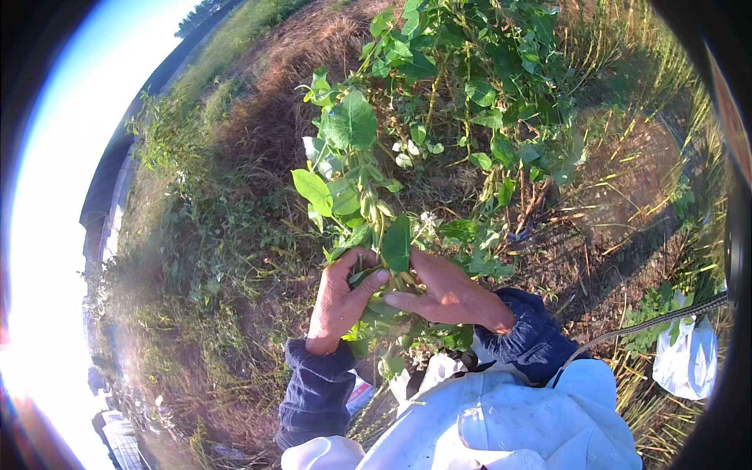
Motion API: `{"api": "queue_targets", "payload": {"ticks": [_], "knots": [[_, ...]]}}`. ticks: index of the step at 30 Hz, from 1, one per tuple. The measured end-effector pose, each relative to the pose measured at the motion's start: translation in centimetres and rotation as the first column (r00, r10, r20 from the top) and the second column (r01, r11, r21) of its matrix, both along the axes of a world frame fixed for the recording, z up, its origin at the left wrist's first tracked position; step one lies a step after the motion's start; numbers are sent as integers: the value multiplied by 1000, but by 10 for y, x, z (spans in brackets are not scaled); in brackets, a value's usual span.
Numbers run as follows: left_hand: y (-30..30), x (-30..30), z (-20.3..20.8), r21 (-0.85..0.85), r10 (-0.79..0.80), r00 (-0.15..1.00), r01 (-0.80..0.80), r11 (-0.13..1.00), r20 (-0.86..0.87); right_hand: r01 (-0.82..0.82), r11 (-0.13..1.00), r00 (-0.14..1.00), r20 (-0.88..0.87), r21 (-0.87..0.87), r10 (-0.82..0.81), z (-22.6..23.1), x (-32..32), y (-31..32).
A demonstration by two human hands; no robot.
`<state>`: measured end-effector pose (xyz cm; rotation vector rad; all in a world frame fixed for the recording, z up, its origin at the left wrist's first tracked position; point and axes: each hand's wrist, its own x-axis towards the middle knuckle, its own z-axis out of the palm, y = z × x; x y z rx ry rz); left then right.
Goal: The person harvests crops in an outdoor field, first by picking leafy greens from a plant by hand and then using a sickle to cut tall stalks near the base.
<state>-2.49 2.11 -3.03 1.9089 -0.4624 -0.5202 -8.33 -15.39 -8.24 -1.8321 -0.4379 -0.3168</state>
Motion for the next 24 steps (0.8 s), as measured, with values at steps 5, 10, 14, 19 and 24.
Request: {"api": "queue_targets", "payload": {"ticks": [5,10,14,19,24], "knots": [[25,-22,-3,11,179,971,-183,983,156,-58,888,866,-419,456,272,11,38,-26],[44,-41,-3,112,257,933,-292,950,253,-149,752,781,-390,642,488,30,85,8],[60,-38,-5,267,143,760,-388,882,634,-90,543,679,-347,835,646,24,99,48],[96,-3,-51,108,358,669,-549,829,651,-89,616,765,-343,783,545,-11,87,83],[94,19,-62,-232,647,733,-606,761,209,15,672,828,-387,741,407,-7,62,100]]}}
